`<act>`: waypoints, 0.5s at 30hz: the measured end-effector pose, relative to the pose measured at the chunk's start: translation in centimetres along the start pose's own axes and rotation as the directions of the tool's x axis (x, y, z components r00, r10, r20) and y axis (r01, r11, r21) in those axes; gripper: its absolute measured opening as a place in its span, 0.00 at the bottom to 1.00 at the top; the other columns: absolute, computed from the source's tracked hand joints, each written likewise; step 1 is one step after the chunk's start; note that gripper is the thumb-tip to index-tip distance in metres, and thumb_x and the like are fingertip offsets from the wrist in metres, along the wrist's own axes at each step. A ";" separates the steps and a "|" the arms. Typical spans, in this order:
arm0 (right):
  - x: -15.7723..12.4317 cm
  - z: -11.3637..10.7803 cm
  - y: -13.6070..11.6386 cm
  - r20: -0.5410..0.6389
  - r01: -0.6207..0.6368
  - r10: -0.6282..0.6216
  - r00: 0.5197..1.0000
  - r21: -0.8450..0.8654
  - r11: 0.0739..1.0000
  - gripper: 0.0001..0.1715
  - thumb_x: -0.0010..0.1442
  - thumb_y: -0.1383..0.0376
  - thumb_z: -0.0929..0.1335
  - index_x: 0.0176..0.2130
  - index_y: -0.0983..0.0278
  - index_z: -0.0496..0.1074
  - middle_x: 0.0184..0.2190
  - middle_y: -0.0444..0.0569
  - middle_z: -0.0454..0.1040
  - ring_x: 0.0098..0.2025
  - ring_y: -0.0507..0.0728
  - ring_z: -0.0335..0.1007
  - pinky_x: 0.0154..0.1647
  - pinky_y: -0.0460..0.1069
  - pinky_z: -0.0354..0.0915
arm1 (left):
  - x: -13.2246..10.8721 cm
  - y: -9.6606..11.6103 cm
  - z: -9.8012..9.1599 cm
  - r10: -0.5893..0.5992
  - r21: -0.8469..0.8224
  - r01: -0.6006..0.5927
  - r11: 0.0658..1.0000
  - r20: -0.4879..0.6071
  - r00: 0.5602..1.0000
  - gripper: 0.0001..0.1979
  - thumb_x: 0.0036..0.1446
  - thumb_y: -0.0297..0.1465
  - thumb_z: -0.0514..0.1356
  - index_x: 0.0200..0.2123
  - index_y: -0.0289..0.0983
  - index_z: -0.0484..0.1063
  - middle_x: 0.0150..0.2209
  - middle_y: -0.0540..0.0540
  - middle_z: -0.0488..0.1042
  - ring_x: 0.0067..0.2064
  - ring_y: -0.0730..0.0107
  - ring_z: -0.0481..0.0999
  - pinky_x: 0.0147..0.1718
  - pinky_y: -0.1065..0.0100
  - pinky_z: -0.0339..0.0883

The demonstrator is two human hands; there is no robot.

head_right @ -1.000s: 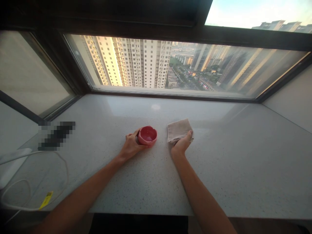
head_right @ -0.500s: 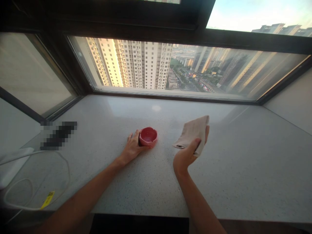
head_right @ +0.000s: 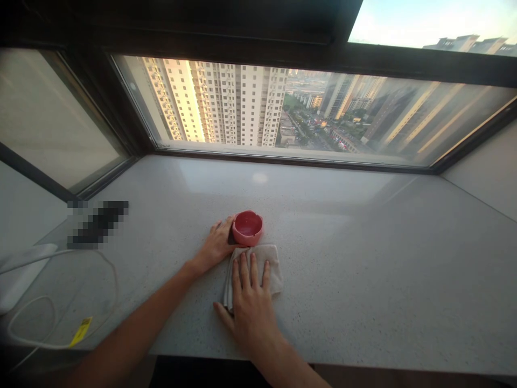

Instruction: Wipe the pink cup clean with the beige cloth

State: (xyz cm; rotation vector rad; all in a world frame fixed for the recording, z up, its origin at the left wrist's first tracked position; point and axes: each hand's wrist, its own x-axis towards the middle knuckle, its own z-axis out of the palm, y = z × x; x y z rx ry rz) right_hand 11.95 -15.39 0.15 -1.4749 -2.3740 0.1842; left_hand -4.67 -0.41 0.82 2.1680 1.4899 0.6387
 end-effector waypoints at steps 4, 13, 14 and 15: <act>0.8 0.6 -2.6 -0.015 -0.043 0.044 0.999 0.092 0.995 0.61 0.69 0.39 0.68 0.82 0.65 0.42 0.80 0.64 0.46 0.82 0.84 0.40 0.76 0.86 0.38 | 0.5 -1.3 -1.6 0.016 -0.166 -0.004 0.986 0.074 0.997 0.46 0.55 0.33 0.72 0.75 0.37 0.61 0.75 0.33 0.64 0.78 0.46 0.62 0.79 0.44 0.52; 8.2 -6.2 5.0 -0.373 -0.062 0.171 0.912 0.286 0.956 0.33 0.78 0.59 0.55 0.73 0.62 0.68 0.71 0.56 0.71 0.78 0.65 0.59 0.78 0.67 0.58 | 1.4 -2.9 -2.0 -0.040 0.066 0.057 0.996 -0.231 0.972 0.32 0.71 0.29 0.50 0.76 0.29 0.58 0.78 0.35 0.60 0.81 0.53 0.52 0.80 0.51 0.50; 9.6 -6.3 7.4 -0.366 -0.137 0.223 0.903 0.246 0.960 0.34 0.78 0.60 0.54 0.72 0.68 0.70 0.71 0.60 0.71 0.78 0.66 0.59 0.78 0.66 0.57 | 1.5 -2.9 -1.7 -0.027 0.119 0.052 0.992 -0.210 0.977 0.32 0.72 0.31 0.49 0.76 0.27 0.57 0.78 0.34 0.58 0.82 0.51 0.50 0.80 0.49 0.49; 10.9 -6.1 9.6 -0.330 -0.217 0.268 0.905 0.182 0.959 0.35 0.77 0.61 0.54 0.71 0.73 0.69 0.72 0.64 0.69 0.79 0.67 0.56 0.79 0.65 0.55 | 1.6 -2.9 -1.3 -0.020 0.166 0.052 0.985 -0.189 0.982 0.32 0.73 0.32 0.49 0.77 0.27 0.56 0.78 0.33 0.58 0.82 0.49 0.50 0.80 0.48 0.48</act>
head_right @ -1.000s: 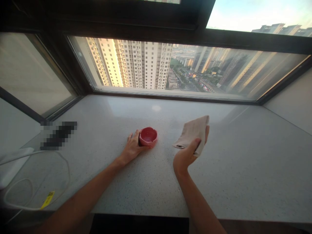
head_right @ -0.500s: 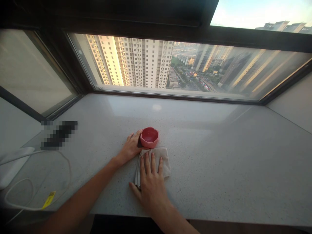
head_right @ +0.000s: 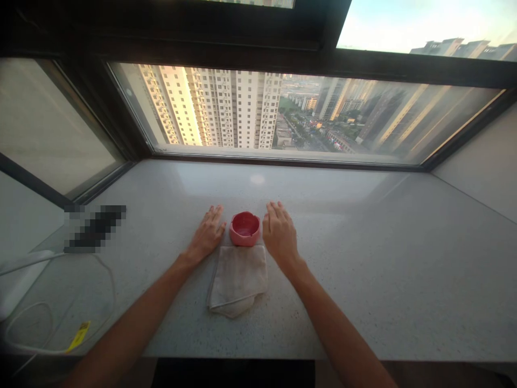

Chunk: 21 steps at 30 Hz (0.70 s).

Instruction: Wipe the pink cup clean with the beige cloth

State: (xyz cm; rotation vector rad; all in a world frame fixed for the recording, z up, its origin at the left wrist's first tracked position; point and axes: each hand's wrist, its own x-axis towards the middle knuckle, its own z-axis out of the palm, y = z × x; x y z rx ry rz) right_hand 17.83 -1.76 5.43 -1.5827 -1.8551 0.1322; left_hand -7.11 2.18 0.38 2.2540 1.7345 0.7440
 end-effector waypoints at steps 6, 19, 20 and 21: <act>2.0 4.4 7.6 0.302 -0.004 0.117 0.946 -0.352 0.936 0.40 0.78 0.55 0.53 0.78 0.74 0.52 0.81 0.63 0.49 0.83 0.70 0.39 0.81 0.71 0.38 | -0.3 -0.1 1.0 0.040 0.171 -0.052 0.984 0.071 0.997 0.31 0.77 0.38 0.44 0.76 0.31 0.59 0.78 0.34 0.58 0.81 0.46 0.53 0.80 0.45 0.45; 1.6 4.9 8.3 0.341 0.014 0.123 0.932 -0.374 0.927 0.41 0.78 0.54 0.50 0.80 0.72 0.49 0.82 0.61 0.45 0.84 0.68 0.37 0.81 0.71 0.36 | -0.4 0.3 0.7 0.038 0.193 -0.057 0.980 0.101 0.994 0.32 0.77 0.38 0.43 0.77 0.31 0.58 0.79 0.34 0.55 0.81 0.45 0.51 0.79 0.42 0.44; 1.6 4.9 8.3 0.341 0.013 0.125 0.932 -0.375 0.927 0.42 0.78 0.54 0.51 0.80 0.73 0.49 0.82 0.61 0.45 0.84 0.69 0.37 0.81 0.71 0.37 | -0.4 0.3 0.7 0.038 0.201 -0.057 0.978 0.098 0.994 0.32 0.77 0.38 0.43 0.77 0.31 0.58 0.79 0.35 0.56 0.81 0.45 0.52 0.79 0.43 0.44; 1.6 4.9 8.3 0.341 0.012 0.126 0.931 -0.374 0.927 0.42 0.78 0.54 0.51 0.80 0.73 0.49 0.82 0.61 0.45 0.84 0.69 0.37 0.81 0.71 0.37 | -0.4 0.3 0.7 0.040 0.205 -0.059 0.977 0.094 0.995 0.32 0.77 0.38 0.43 0.77 0.32 0.58 0.79 0.35 0.56 0.81 0.45 0.52 0.79 0.43 0.45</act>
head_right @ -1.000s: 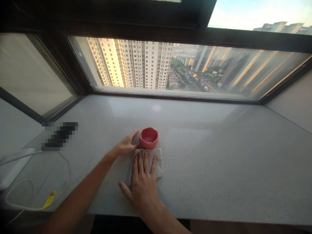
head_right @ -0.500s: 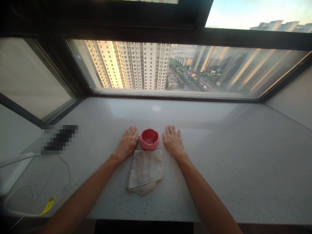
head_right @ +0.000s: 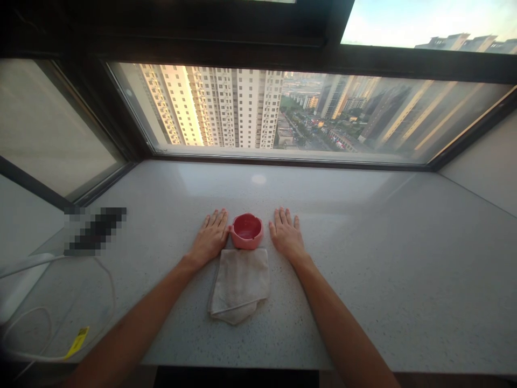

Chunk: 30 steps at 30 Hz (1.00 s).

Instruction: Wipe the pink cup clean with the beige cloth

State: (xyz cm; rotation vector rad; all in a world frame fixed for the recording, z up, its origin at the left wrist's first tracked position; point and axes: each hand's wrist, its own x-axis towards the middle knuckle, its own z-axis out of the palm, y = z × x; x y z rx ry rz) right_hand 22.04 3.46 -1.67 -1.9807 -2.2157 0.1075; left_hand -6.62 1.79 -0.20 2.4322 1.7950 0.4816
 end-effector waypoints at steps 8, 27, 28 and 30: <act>0.1 0.0 0.1 0.007 -0.003 0.003 1.000 0.011 1.000 0.41 0.78 0.54 0.52 0.80 0.72 0.50 0.82 0.59 0.45 0.84 0.68 0.37 0.81 0.71 0.36 | 0.0 -0.2 0.2 -0.015 -0.020 0.014 1.000 -0.022 1.000 0.31 0.77 0.38 0.45 0.77 0.35 0.60 0.78 0.37 0.59 0.80 0.47 0.55 0.80 0.44 0.46; 0.0 -0.4 -0.1 -0.003 -0.007 0.007 1.000 0.024 1.000 0.41 0.78 0.53 0.53 0.79 0.70 0.52 0.82 0.60 0.47 0.84 0.67 0.39 0.81 0.69 0.37 | 0.0 0.0 -0.4 -0.015 -0.019 0.015 1.000 -0.012 1.000 0.31 0.76 0.38 0.47 0.76 0.35 0.61 0.78 0.37 0.59 0.80 0.46 0.56 0.79 0.44 0.47; 0.0 -0.4 -0.2 -0.001 -0.007 0.007 1.000 0.025 1.000 0.41 0.78 0.53 0.53 0.79 0.71 0.52 0.82 0.60 0.47 0.84 0.67 0.39 0.81 0.69 0.37 | 0.0 0.1 -0.5 -0.015 -0.012 0.015 1.000 -0.004 1.000 0.31 0.76 0.38 0.46 0.76 0.34 0.61 0.78 0.36 0.59 0.80 0.45 0.56 0.79 0.43 0.47; 0.1 -0.4 -0.2 0.005 -0.009 0.008 1.000 0.025 1.000 0.41 0.78 0.53 0.53 0.79 0.71 0.52 0.82 0.59 0.47 0.84 0.68 0.38 0.81 0.70 0.37 | 0.0 0.3 -0.7 -0.015 0.016 0.014 1.000 0.012 1.000 0.31 0.77 0.38 0.45 0.76 0.32 0.61 0.78 0.35 0.58 0.80 0.45 0.56 0.79 0.43 0.48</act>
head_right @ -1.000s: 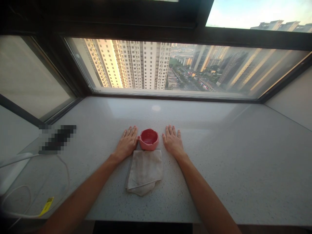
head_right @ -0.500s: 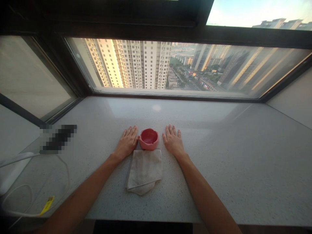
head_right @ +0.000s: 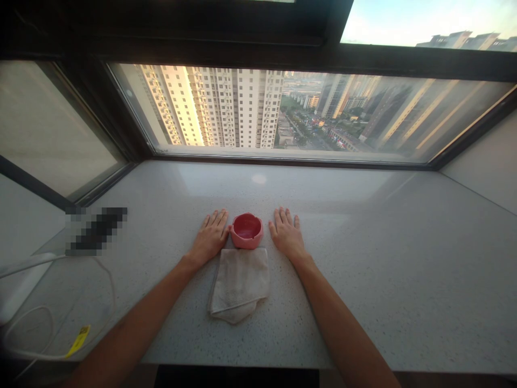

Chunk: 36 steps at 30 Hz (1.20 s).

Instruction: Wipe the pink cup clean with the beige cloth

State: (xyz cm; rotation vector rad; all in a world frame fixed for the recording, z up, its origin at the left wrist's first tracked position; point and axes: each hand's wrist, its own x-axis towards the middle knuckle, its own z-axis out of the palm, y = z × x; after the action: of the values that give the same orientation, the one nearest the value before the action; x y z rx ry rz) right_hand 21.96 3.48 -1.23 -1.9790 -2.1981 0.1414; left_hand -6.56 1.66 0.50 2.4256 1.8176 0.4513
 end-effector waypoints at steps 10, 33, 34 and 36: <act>-0.4 -1.5 -1.3 -0.149 -0.018 0.043 0.988 0.162 0.987 0.36 0.78 0.58 0.54 0.73 0.71 0.66 0.77 0.63 0.61 0.80 0.70 0.52 0.80 0.70 0.47 | 0.0 0.1 0.1 0.001 0.167 -0.003 0.986 0.012 1.000 0.31 0.78 0.39 0.43 0.77 0.32 0.59 0.78 0.39 0.58 0.80 0.49 0.57 0.79 0.47 0.51; -0.1 -5.6 6.3 -0.267 -0.076 0.011 0.964 -0.235 0.969 0.32 0.78 0.58 0.55 0.73 0.60 0.67 0.75 0.58 0.66 0.76 0.72 0.59 0.73 0.71 0.54 | 0.0 0.1 0.7 0.001 0.142 0.000 0.990 -0.011 1.000 0.30 0.78 0.38 0.45 0.77 0.35 0.60 0.79 0.41 0.59 0.80 0.51 0.57 0.79 0.48 0.51; -0.1 -5.9 9.2 -0.283 -0.146 0.074 0.956 -0.241 0.960 0.33 0.78 0.57 0.55 0.73 0.61 0.68 0.75 0.59 0.66 0.75 0.72 0.59 0.73 0.71 0.55 | 0.0 0.2 0.7 0.002 0.145 0.001 0.989 -0.015 1.000 0.30 0.77 0.38 0.45 0.77 0.34 0.60 0.78 0.41 0.59 0.79 0.51 0.58 0.79 0.48 0.51; -0.4 -6.6 14.6 -0.318 -0.274 0.191 0.929 -0.241 0.931 0.33 0.78 0.57 0.55 0.72 0.63 0.69 0.74 0.62 0.67 0.74 0.74 0.60 0.71 0.72 0.56 | 0.0 0.4 0.7 -0.003 0.154 0.005 0.988 -0.018 1.000 0.30 0.77 0.37 0.45 0.76 0.34 0.60 0.78 0.41 0.59 0.79 0.50 0.58 0.79 0.47 0.51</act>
State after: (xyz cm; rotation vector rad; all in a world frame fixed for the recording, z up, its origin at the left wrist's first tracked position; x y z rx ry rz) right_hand 37.55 4.39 2.39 -2.2379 -1.8746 -0.4302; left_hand -6.03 1.61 -0.08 2.5231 1.9319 0.3449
